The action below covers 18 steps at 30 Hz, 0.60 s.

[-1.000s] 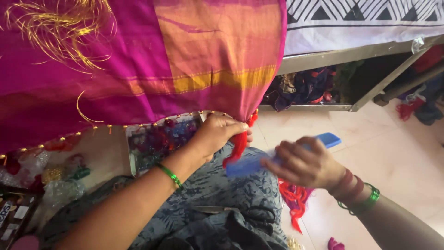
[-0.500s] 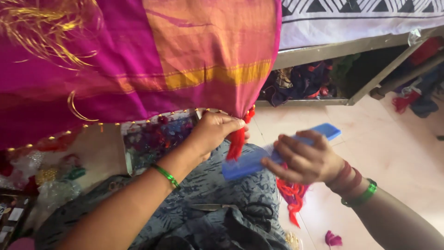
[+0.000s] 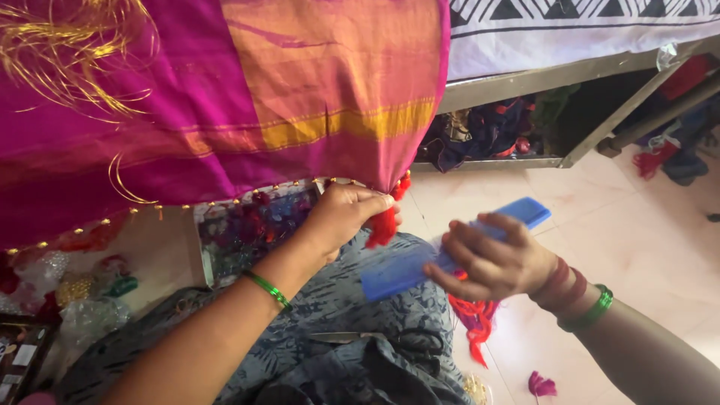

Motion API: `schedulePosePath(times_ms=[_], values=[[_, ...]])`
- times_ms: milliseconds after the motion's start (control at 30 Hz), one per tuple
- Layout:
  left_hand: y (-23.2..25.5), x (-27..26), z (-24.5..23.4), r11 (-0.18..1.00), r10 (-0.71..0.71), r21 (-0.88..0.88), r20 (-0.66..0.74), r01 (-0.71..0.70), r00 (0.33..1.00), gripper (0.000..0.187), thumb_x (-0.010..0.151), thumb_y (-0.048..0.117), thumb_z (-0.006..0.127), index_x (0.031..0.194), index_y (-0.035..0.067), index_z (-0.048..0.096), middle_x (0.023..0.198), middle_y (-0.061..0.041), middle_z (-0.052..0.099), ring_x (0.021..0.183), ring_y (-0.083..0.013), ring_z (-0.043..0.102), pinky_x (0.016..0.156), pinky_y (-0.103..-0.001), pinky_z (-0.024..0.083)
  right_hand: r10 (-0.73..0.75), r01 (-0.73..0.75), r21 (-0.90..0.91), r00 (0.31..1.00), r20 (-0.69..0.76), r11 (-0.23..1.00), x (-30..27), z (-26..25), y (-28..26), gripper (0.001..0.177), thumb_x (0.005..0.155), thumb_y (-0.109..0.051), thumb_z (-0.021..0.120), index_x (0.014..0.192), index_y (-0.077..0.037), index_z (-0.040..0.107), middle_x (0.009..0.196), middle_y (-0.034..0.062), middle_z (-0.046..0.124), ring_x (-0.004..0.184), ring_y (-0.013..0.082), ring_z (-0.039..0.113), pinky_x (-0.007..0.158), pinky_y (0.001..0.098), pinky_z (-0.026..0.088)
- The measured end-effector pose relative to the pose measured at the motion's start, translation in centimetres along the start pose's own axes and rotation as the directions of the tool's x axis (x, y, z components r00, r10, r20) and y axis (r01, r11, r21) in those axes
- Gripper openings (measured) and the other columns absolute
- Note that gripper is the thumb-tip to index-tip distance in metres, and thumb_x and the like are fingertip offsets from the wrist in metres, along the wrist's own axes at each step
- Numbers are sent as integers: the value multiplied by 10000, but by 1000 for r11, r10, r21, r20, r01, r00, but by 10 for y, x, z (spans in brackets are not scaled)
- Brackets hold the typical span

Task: The recorder is crafting decorative tassels (kuchu) on the border of a pink and gold silk saree using silk threads, beads, and a comb.

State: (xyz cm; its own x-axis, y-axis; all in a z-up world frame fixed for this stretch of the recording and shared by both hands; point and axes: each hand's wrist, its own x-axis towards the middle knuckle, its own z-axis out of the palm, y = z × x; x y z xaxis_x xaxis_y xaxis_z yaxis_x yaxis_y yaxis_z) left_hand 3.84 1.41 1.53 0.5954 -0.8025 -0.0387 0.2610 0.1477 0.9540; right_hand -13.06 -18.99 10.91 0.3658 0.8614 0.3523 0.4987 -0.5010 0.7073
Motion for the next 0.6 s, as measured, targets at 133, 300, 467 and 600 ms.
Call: schedulePosePath(times_ms=[133, 300, 467, 600], values=[[0, 2, 4, 997, -73, 2, -37, 73, 997, 241, 946, 132, 655, 944, -77, 775, 773, -159, 752, 635, -222, 710, 613, -341, 568, 191, -187, -83, 981, 40, 979, 5, 3, 2, 354, 995, -264, 723, 1337, -254, 634, 1047, 47, 668, 1001, 187, 681, 978, 478, 470], [-5, 1, 2, 995, 41, 97, -91, -32, 995, 228, 937, 142, 674, 959, -55, 788, 883, -127, 778, 778, -167, 745, 759, -306, 606, 227, -228, -20, 945, 236, 973, -1, 10, -6, 450, 891, -166, 726, 1332, -241, 670, 960, 17, 668, 924, 152, 683, 941, 460, 491], [0, 2, 1, 1000, -23, -10, -54, 23, 998, 221, 931, 141, 652, 947, -45, 772, 866, -116, 792, 792, -186, 777, 775, -322, 629, 90, -88, -23, 991, 95, 996, 2, 3, 1, 431, 924, -155, 740, 1328, -269, 643, 995, 10, 669, 946, 154, 676, 968, 447, 480], [-9, 8, -3, 936, 240, 284, -81, -208, 967, 232, 922, 113, 712, 930, -98, 807, 872, -151, 776, 825, -218, 737, 751, -349, 579, 256, -248, -79, 959, 122, 966, 4, 7, 3, 368, 962, -174, 744, 1313, -223, 645, 1020, 29, 674, 985, 165, 679, 1000, 476, 467]])
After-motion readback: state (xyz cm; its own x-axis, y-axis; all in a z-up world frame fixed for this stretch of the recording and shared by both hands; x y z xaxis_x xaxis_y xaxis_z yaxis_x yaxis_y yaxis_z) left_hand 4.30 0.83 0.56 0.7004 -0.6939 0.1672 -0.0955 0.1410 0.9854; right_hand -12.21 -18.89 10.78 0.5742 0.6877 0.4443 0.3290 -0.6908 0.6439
